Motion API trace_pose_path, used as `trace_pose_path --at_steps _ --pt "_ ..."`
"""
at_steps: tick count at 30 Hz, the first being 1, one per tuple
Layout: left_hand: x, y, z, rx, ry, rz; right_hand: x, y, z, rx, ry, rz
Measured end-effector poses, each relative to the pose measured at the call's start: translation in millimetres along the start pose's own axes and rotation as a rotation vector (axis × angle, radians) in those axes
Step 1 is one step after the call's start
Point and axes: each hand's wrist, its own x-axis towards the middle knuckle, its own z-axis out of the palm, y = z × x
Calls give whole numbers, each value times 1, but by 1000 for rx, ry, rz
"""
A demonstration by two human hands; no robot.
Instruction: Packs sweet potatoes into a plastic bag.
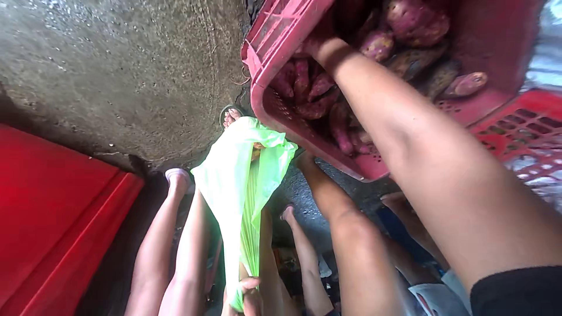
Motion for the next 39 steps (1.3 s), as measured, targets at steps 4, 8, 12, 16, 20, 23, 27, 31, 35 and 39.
trace_pose_path --at_steps 4,8,12,16,20,23,27,31,35,39 --pt "1 -1 1 -44 -10 -6 12 19 13 -10 54 2" --pt "2 0 2 -50 -27 15 2 26 -5 40 132 -59" --pt "1 -3 -1 -112 -80 12 -15 28 -3 153 225 -102" --pt "-4 -14 5 -119 -51 29 -26 21 3 392 128 -50" --pt "-12 -24 24 -120 -24 56 -98 21 2 494 320 -131" --pt "-11 -24 31 -170 5 59 -198 39 -8 617 646 -303" --pt "-15 -7 71 175 242 -24 -369 51 -28 431 889 -570" --pt "-34 -8 93 273 256 24 -467 68 -19 300 879 -725" --pt "-57 -14 84 223 208 67 -498 48 -27 711 781 -369" --pt "-71 -19 88 175 140 145 -480 27 -12 888 536 -353"
